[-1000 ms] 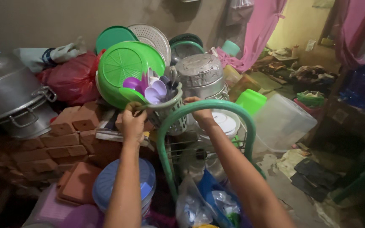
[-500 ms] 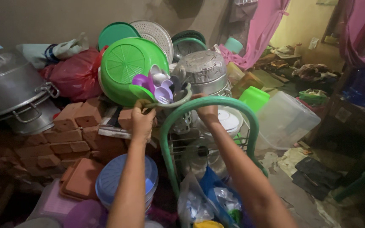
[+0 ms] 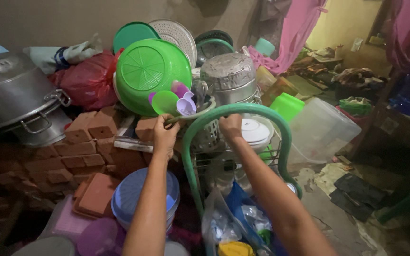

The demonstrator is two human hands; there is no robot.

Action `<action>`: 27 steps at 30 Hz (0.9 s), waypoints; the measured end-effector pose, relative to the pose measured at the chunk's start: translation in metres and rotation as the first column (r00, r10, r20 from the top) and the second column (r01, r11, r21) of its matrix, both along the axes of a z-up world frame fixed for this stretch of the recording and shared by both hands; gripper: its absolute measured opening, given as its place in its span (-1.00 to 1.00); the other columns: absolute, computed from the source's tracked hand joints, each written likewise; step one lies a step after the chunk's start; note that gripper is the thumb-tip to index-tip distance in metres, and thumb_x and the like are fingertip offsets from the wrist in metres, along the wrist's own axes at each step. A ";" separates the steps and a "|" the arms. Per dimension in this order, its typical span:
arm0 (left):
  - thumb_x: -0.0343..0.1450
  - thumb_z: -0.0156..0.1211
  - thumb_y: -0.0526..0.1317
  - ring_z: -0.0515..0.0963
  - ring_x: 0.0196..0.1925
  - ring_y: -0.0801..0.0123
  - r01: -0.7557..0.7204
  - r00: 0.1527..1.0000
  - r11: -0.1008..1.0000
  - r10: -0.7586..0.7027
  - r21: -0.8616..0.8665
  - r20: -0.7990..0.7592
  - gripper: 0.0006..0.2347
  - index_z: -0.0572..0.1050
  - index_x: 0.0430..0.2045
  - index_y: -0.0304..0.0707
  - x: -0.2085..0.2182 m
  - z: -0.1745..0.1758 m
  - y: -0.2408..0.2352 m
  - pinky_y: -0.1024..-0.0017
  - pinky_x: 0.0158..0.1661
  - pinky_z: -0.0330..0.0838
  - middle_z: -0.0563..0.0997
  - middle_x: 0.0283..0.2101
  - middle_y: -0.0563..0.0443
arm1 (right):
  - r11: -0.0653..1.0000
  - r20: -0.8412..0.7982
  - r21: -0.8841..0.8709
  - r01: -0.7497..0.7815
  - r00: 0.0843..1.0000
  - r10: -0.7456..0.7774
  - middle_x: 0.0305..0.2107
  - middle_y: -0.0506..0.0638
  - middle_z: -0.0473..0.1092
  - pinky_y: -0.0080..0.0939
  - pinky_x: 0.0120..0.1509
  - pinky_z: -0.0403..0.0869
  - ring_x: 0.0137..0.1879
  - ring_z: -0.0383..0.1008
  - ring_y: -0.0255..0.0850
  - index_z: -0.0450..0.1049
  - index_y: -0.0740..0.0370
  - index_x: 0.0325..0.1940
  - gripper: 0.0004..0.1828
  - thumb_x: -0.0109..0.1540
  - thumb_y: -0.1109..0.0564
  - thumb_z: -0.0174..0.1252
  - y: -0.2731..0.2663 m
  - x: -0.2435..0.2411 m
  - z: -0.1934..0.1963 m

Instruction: The person organizes plastic cups in a dish rack, then moves to the stove to stir a yellow liquid in a pot with a spatula. The person repeatedly stirs the liquid and covers the pot with a lid.

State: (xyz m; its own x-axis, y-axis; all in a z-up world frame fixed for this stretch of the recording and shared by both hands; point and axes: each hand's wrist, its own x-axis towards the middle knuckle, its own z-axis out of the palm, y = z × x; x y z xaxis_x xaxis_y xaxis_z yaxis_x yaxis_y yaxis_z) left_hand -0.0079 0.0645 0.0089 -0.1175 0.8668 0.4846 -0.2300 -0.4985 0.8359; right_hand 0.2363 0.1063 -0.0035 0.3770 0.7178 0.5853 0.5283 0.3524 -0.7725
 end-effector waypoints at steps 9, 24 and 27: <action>0.37 0.24 -0.47 0.53 -0.15 0.54 0.074 0.997 0.996 -0.073 0.057 -0.024 -0.81 0.43 -0.21 -0.26 -0.003 0.016 -0.003 0.56 -0.16 0.43 0.51 -0.21 0.14 | 0.983 0.294 -0.164 -0.086 0.947 0.132 -0.37 0.24 0.59 0.00 -0.04 0.48 -0.22 0.60 0.08 0.67 0.21 -0.27 -0.85 0.17 0.16 0.22 -0.031 0.004 0.044; 0.34 0.34 -0.44 0.53 -0.21 0.45 0.002 0.984 0.999 0.004 0.033 -0.179 -0.78 0.42 -0.25 -0.30 0.017 0.015 -0.019 0.45 -0.20 0.46 0.52 -0.26 0.07 | 0.927 0.132 -0.353 -0.123 0.975 0.180 -0.16 0.32 0.56 0.01 0.13 0.50 0.01 0.61 0.13 0.50 0.35 0.02 -0.70 0.23 0.17 0.16 -0.069 0.005 0.036; 0.31 0.28 -0.53 0.55 -0.14 0.42 -0.064 0.967 0.970 0.118 0.234 -0.227 -0.80 0.48 -0.25 -0.36 0.017 0.014 -0.018 0.45 -0.10 0.46 0.55 -0.22 0.03 | 0.928 0.152 -0.347 -0.138 0.968 0.201 -0.14 0.33 0.52 0.04 0.11 0.47 0.03 0.55 0.15 0.45 0.35 0.08 -0.66 0.24 0.17 0.11 -0.075 0.015 0.045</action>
